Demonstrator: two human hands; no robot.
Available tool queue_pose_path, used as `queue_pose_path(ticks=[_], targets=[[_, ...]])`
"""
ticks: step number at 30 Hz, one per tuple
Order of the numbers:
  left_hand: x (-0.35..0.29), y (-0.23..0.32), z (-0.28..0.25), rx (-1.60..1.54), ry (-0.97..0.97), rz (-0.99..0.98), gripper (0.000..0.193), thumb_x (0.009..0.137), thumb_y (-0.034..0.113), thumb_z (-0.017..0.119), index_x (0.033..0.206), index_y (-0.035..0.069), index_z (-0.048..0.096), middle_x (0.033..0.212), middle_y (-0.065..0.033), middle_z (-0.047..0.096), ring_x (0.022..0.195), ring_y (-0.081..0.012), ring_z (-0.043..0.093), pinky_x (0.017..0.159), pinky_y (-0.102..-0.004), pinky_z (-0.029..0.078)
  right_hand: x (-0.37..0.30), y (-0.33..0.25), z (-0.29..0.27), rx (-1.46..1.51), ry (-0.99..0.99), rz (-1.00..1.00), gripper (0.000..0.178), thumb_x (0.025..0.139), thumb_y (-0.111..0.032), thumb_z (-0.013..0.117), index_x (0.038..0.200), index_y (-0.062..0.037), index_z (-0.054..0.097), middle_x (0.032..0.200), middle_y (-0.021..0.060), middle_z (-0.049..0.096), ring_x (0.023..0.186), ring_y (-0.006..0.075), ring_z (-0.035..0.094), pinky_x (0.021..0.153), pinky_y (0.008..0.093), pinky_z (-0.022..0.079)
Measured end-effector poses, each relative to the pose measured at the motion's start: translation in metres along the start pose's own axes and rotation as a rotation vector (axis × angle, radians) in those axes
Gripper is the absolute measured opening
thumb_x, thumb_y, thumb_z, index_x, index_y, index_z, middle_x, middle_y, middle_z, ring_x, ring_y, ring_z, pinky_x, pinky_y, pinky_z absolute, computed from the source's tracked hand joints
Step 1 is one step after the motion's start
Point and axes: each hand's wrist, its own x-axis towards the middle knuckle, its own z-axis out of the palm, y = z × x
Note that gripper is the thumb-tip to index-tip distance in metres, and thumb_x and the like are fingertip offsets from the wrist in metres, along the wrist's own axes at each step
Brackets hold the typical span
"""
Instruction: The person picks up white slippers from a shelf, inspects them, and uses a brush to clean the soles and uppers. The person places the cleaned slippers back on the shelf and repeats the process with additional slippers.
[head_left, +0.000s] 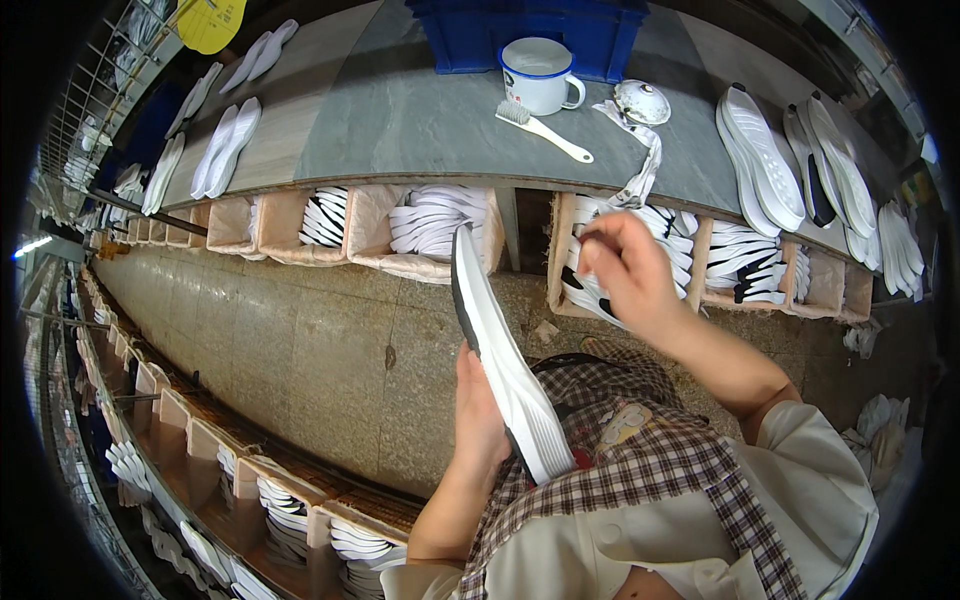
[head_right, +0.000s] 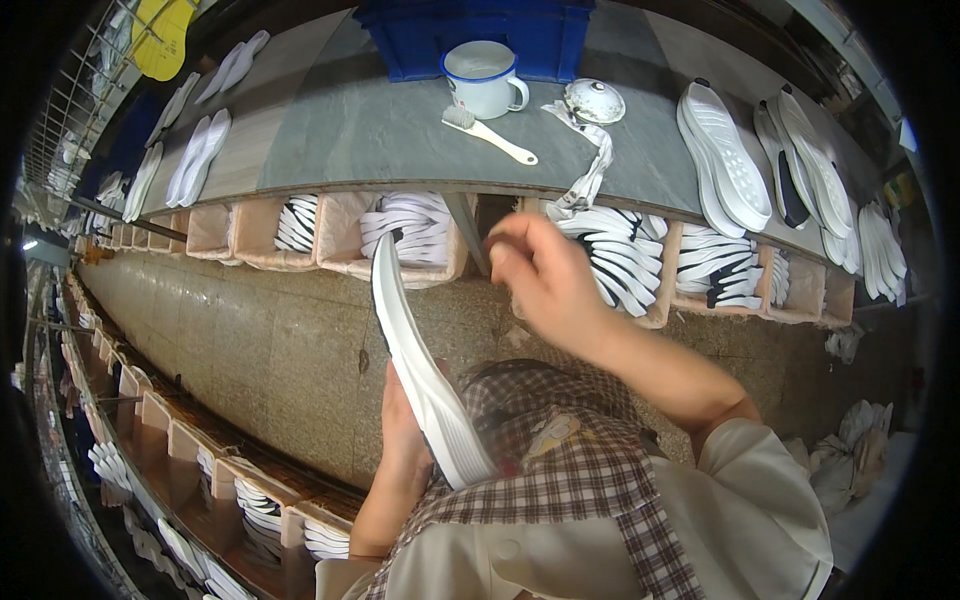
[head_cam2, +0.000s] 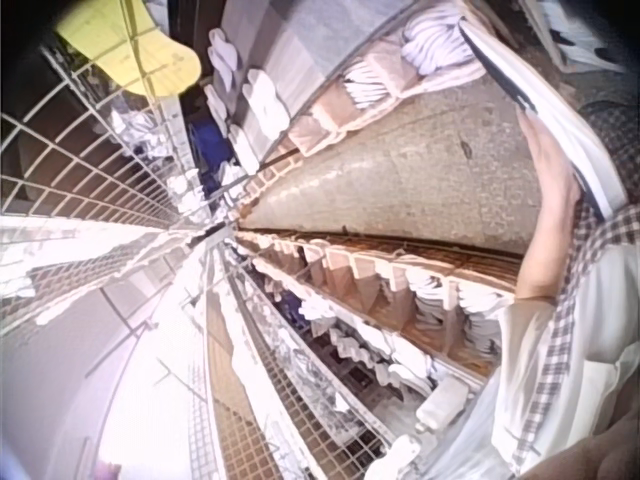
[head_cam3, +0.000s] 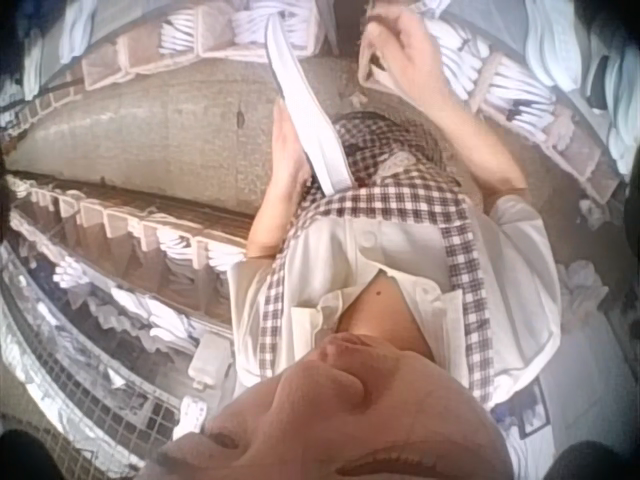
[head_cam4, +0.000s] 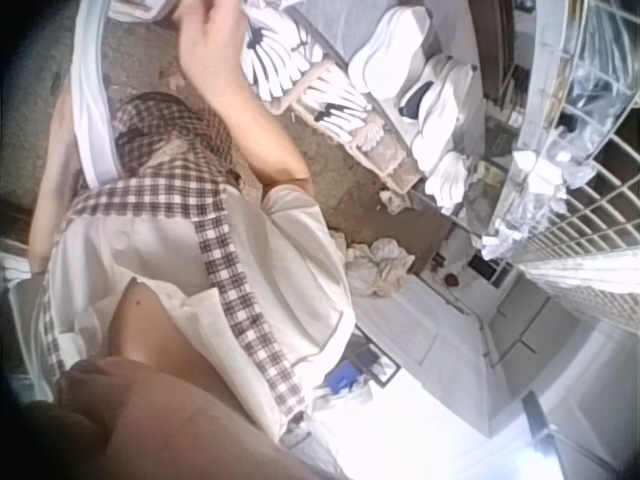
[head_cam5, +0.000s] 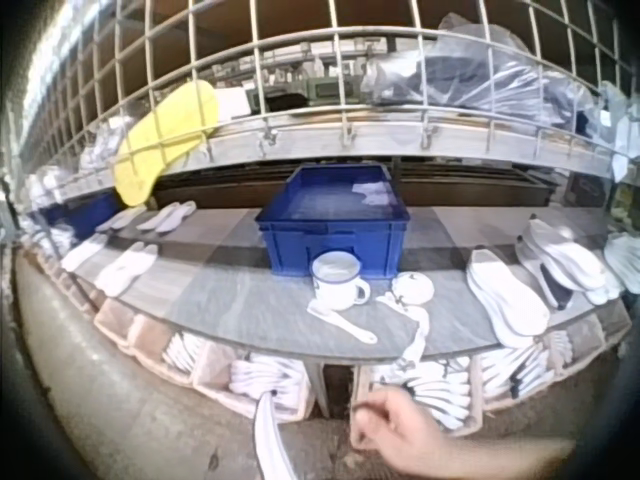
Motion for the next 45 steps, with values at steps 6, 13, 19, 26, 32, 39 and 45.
queue_pose_path(ticks=[6, 13, 19, 26, 32, 39, 45], targets=[[0.01, 0.006, -0.003, -0.157, -0.046, 0.0, 0.019, 0.094, 0.024, 0.048, 0.099, 0.005, 0.047, 0.08, -0.0109, 0.059, 0.055, -0.0223, 0.058, 0.043, -0.0347, 0.048, 0.092, 0.059, -0.058, -0.629, 0.155, -0.175, 0.016, 0.085, -0.005, 0.057, 0.101, -0.0031, 0.06, 0.095, 0.0115, 0.053, 0.086, 0.0263, 0.055, 0.077, 0.0332, 0.044], [0.039, 0.027, -0.007, -0.134, 0.157, 0.196, 0.027, 0.098, 0.028, 0.04, 0.093, 0.005, 0.052, 0.068, -0.009, 0.058, 0.056, -0.0211, 0.06, 0.049, -0.0331, 0.051, 0.147, 0.111, -0.07, -1.277, 0.151, -0.305, 0.023, 0.077, -0.017, 0.066, 0.097, -0.0064, 0.065, 0.098, 0.0108, 0.059, 0.099, 0.0293, 0.054, 0.085, 0.0395, 0.046], [0.055, 0.035, -0.02, -0.131, 0.082, 0.283, 0.048, 0.101, 0.039, 0.031, 0.128, 0.0, 0.038, 0.099, -0.0087, 0.053, 0.086, -0.0164, 0.055, 0.076, -0.0295, 0.049, 0.167, 0.124, -0.029, -1.377, 0.008, -0.111, 0.016, 0.076, -0.02, 0.062, 0.081, -0.0041, 0.066, 0.091, 0.0137, 0.061, 0.091, 0.0309, 0.059, 0.076, 0.0404, 0.05], [0.054, 0.045, -0.021, -0.155, 0.101, 0.314, 0.045, 0.101, 0.039, 0.032, 0.127, 0.002, 0.039, 0.099, -0.0091, 0.053, 0.086, -0.0167, 0.055, 0.074, -0.0308, 0.049, 0.144, 0.088, -0.024, -1.071, -0.003, -0.108, 0.02, 0.082, -0.017, 0.057, 0.095, -0.0032, 0.061, 0.087, 0.0161, 0.061, 0.08, 0.0323, 0.062, 0.07, 0.0428, 0.049], [0.06, 0.051, -0.021, -0.15, 0.128, 0.332, 0.048, 0.101, 0.039, 0.032, 0.13, 0.001, 0.036, 0.104, -0.0108, 0.053, 0.09, -0.0177, 0.055, 0.077, -0.0313, 0.049, 0.028, 0.012, 0.011, -0.134, -0.392, -0.194, 0.038, 0.089, -0.016, 0.059, 0.127, -0.0125, 0.055, 0.085, 0.008, 0.063, 0.075, 0.0169, 0.06, 0.065, 0.0295, 0.046], [0.058, 0.042, -0.017, -0.002, 0.054, 0.367, 0.053, 0.101, 0.035, 0.031, 0.137, -0.004, 0.026, 0.118, -0.0162, 0.05, 0.102, -0.0215, 0.053, 0.086, -0.0324, 0.046, 0.012, -0.014, 0.04, -0.683, -0.282, -0.503, 0.036, 0.086, -0.018, 0.063, 0.122, -0.0141, 0.06, 0.065, 0.005, 0.053, 0.052, 0.0192, 0.05, 0.047, 0.0316, 0.04], [0.049, 0.05, -0.032, -0.265, 0.071, 0.212, 0.028, 0.096, 0.026, 0.046, 0.111, 0.002, 0.047, 0.086, -0.0094, 0.059, 0.059, -0.019, 0.06, 0.045, -0.032, 0.051, 0.086, 0.033, 0.034, -0.478, 0.055, -0.062, 0.03, 0.093, -0.027, 0.055, 0.12, -0.0157, 0.061, 0.072, 0.0047, 0.063, 0.056, 0.0139, 0.055, 0.052, 0.0299, 0.044]])
